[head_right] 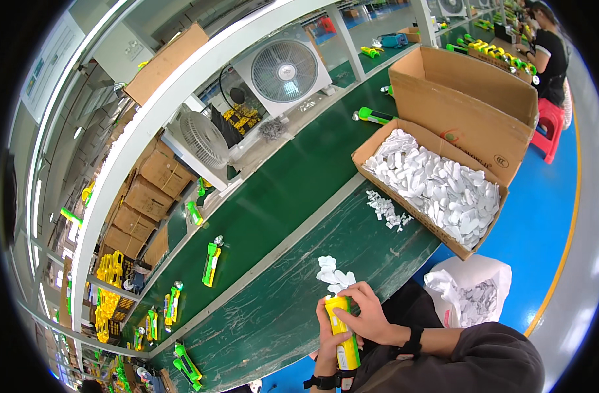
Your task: Assembling plastic flashlight components and testing them on a factory conveyor belt.
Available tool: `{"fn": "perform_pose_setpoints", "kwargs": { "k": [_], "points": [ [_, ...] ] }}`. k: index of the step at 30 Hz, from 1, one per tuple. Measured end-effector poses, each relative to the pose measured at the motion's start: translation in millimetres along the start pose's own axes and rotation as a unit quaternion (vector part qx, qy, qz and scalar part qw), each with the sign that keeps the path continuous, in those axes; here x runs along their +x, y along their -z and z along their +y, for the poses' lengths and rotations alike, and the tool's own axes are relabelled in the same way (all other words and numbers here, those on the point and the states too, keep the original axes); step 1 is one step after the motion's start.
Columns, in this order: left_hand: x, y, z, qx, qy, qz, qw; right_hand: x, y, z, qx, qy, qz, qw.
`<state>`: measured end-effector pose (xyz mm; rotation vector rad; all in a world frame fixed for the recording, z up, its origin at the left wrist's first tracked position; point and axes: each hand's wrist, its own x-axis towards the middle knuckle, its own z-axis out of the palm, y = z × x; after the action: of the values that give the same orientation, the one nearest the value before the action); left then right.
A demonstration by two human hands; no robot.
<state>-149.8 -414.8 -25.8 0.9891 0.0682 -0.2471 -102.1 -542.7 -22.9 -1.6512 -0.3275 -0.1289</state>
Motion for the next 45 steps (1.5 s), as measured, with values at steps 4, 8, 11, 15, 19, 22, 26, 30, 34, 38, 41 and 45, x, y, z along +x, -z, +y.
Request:
{"fn": "perform_pose_setpoints", "kwargs": {
  "k": [4, 8, 11, 15, 19, 22, 26, 30, 34, 38, 41, 45],
  "points": [
    [0, -3, 1, -0.004, -0.01, -0.012, 1.0, 0, 0, -2, 0.002, 0.006, 0.009, 1.0],
    [1, -5, -1, 0.025, -0.013, -0.02, 0.999, -6, 4, 1, -0.018, 0.055, 0.017, 0.998],
    [-4, -12, 3, -0.008, 0.001, -0.018, 1.0, -5, 9, -4, -0.074, 0.109, 0.018, 0.991],
    [-2, -5, -4, -0.014, -0.016, -0.035, 0.999, -6, 6, 2, -0.067, 0.113, 0.021, 0.991],
    [0, -2, -7, 0.021, 0.016, 0.003, 1.0, -7, 3, 11, -0.02, 0.041, 0.006, 0.999],
    [0, 2, -9, 0.028, 0.035, 0.031, 0.999, -6, 1, 11, -0.014, 0.007, -0.009, 1.0],
    [-11, 4, -20, 0.104, -0.03, 0.037, 0.993, -6, 8, 9, 0.013, 0.072, -0.055, 0.996],
    [-23, 12, -40, 0.281, -0.196, 0.047, 0.938, -1, 17, 8, 0.021, 0.221, -0.1, 0.97],
    [-26, 27, -58, 0.258, -0.218, 0.042, 0.94, -3, 15, 8, 0.034, 0.21, -0.116, 0.97],
    [-28, 28, -57, 0.282, -0.24, 0.049, 0.927, -1, 14, 1, 0.04, 0.213, -0.121, 0.969],
    [-28, 26, -52, 0.325, -0.259, 0.05, 0.908, 1, 15, -5, 0.051, 0.22, -0.111, 0.968],
    [-31, 15, -42, 0.297, -0.279, 0.015, 0.913, 3, 16, -15, 0.057, 0.243, -0.09, 0.964]
  ]
}}
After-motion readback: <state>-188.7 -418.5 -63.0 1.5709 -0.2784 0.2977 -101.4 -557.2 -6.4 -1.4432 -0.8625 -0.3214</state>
